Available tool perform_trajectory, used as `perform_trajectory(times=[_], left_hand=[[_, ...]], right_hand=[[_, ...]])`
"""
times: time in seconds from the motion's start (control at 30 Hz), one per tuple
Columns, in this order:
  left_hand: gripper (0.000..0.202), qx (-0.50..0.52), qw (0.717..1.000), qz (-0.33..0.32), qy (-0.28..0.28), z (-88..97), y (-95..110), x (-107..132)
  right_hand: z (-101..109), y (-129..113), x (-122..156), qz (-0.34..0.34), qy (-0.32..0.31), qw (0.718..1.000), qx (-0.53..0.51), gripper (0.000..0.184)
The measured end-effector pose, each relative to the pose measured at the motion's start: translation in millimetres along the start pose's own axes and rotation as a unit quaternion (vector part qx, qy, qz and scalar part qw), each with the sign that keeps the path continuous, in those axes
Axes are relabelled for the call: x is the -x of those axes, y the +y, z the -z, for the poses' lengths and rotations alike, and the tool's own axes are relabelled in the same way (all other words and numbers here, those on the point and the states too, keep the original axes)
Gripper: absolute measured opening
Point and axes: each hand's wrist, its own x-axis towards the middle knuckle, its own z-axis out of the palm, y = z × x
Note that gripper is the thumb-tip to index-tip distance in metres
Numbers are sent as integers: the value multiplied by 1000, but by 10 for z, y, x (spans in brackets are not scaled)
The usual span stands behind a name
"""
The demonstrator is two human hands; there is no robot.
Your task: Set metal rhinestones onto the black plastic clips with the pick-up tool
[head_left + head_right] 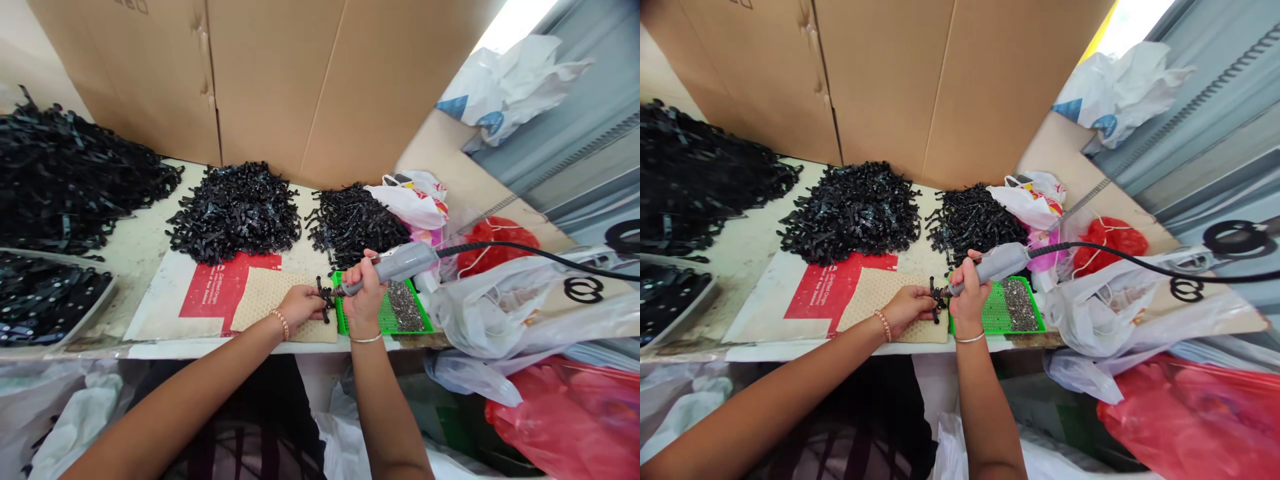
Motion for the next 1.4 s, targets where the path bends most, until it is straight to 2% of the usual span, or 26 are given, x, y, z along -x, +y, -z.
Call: perform_trajectory(times=[0.33, 0.93, 1.4], left_hand=[[11, 5, 1000, -12, -11, 28, -56, -48], [11, 2, 1000, -3, -8, 17, -31, -24], [13, -2, 1000, 1, 2, 9, -21, -25]], right_hand=[[15, 44, -6, 8, 4, 1000, 16, 34], [29, 56, 1, 28, 5, 999, 14, 34], [47, 117, 35, 22, -30, 999, 1, 30]])
